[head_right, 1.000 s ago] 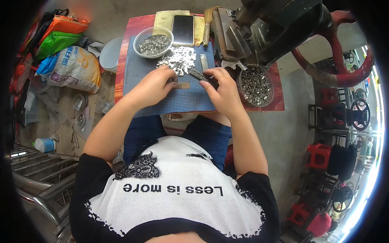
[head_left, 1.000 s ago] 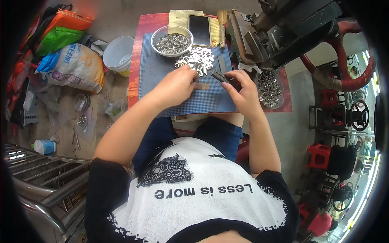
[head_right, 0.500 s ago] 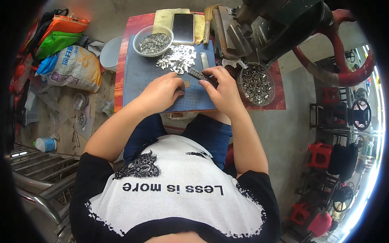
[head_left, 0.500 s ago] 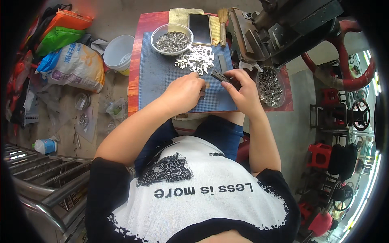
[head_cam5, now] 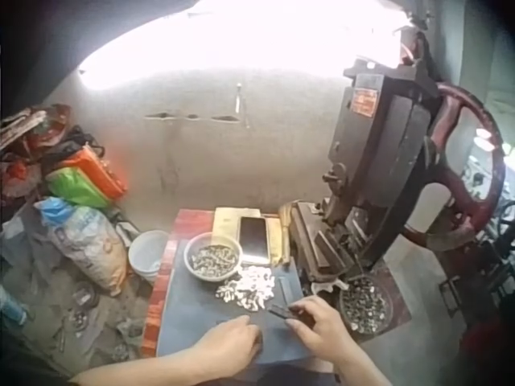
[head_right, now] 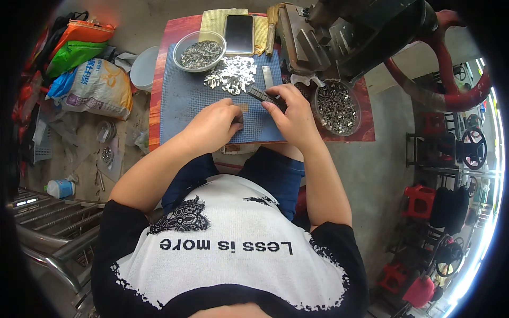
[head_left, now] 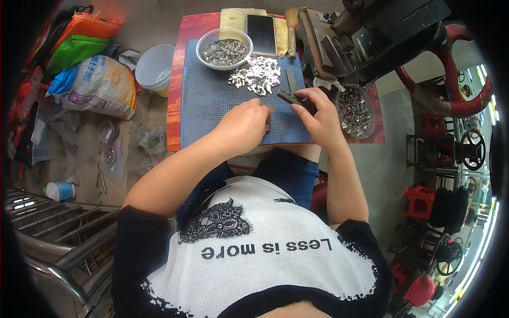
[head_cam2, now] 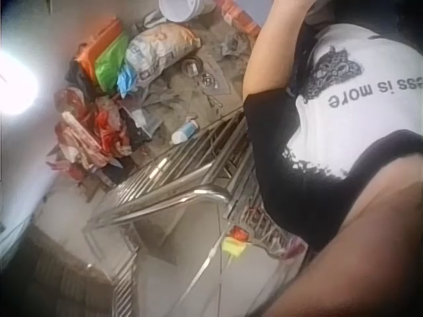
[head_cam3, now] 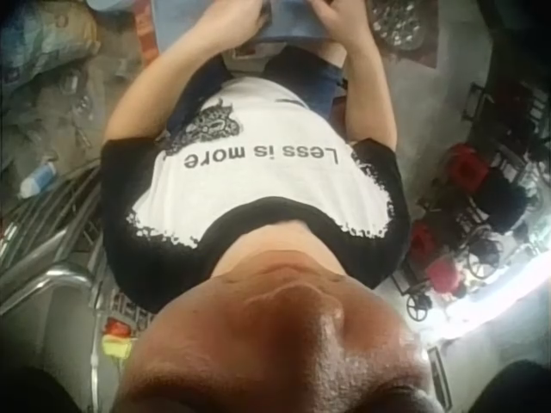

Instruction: Assembling small metal components on a jig and using a manual press machine to join them.

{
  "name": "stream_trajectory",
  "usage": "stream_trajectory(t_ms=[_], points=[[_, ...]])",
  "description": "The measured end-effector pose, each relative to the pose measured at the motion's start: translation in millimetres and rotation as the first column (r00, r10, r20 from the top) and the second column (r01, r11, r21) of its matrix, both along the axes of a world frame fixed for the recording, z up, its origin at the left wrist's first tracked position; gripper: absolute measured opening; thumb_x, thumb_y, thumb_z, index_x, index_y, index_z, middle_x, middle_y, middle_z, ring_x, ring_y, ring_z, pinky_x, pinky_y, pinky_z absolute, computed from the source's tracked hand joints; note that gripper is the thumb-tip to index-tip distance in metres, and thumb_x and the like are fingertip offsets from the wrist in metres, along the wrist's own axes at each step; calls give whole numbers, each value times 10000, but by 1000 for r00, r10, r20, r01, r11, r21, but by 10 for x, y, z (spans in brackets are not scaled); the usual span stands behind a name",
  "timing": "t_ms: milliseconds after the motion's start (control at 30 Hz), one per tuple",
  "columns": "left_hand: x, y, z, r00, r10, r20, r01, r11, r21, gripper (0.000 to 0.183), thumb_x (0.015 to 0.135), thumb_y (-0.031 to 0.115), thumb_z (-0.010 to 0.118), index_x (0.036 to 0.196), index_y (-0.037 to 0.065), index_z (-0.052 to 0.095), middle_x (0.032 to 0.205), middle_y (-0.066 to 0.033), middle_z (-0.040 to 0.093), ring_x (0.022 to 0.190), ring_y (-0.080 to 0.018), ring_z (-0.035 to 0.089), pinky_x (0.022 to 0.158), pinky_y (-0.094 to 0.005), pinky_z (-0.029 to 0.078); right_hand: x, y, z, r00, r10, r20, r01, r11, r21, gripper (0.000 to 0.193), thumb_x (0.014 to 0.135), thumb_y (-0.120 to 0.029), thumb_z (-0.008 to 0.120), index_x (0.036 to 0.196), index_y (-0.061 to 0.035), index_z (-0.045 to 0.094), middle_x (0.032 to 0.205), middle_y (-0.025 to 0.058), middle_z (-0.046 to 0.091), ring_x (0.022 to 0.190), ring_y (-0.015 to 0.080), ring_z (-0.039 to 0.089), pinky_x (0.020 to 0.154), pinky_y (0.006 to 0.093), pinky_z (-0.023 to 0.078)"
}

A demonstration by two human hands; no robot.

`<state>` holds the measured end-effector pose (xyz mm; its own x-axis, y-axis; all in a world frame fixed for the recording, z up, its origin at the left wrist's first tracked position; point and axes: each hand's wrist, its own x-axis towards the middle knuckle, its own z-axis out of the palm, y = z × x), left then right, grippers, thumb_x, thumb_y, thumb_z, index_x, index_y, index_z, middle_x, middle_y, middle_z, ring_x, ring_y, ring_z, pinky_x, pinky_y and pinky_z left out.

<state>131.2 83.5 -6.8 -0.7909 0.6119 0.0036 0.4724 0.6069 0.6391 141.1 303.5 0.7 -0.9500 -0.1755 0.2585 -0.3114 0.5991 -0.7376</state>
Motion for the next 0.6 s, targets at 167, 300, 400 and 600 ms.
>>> stream_trajectory(t_ms=[167,300,400,600], points=[[40,56,6,993,-23,-113,4,986,-165,131,865,88,626,942,-18,632,957,-191,603,916,-382,629,815,-464,517,-5,-15,7,1000,12,-3,-12,1000,-1,250,851,-102,712,1066,12,655,1012,151,637,946,291,625,836,353,492],[121,119,102,976,-64,-209,9,967,-256,122,833,51,615,922,-33,613,952,-192,605,909,-372,637,810,-464,526,-3,-21,-20,1000,15,2,-15,1000,-7,254,852,-106,713,1068,14,654,1006,152,638,949,294,626,831,354,496],[80,88,128,972,-33,-232,-29,966,-257,146,831,66,605,935,-37,615,962,-204,606,918,-369,641,824,-459,529,11,-49,-23,1000,15,-2,-15,1000,4,259,855,-106,712,1077,14,651,1016,154,624,954,298,627,830,361,501],[-1023,-501,244,751,463,-470,-473,875,106,185,868,182,672,964,26,695,985,-177,649,955,-369,644,836,-453,515,-15,-485,-29,981,185,-65,-180,980,79,260,859,-98,713,1092,-1,650,1046,165,587,940,348,620,833,385,511]])
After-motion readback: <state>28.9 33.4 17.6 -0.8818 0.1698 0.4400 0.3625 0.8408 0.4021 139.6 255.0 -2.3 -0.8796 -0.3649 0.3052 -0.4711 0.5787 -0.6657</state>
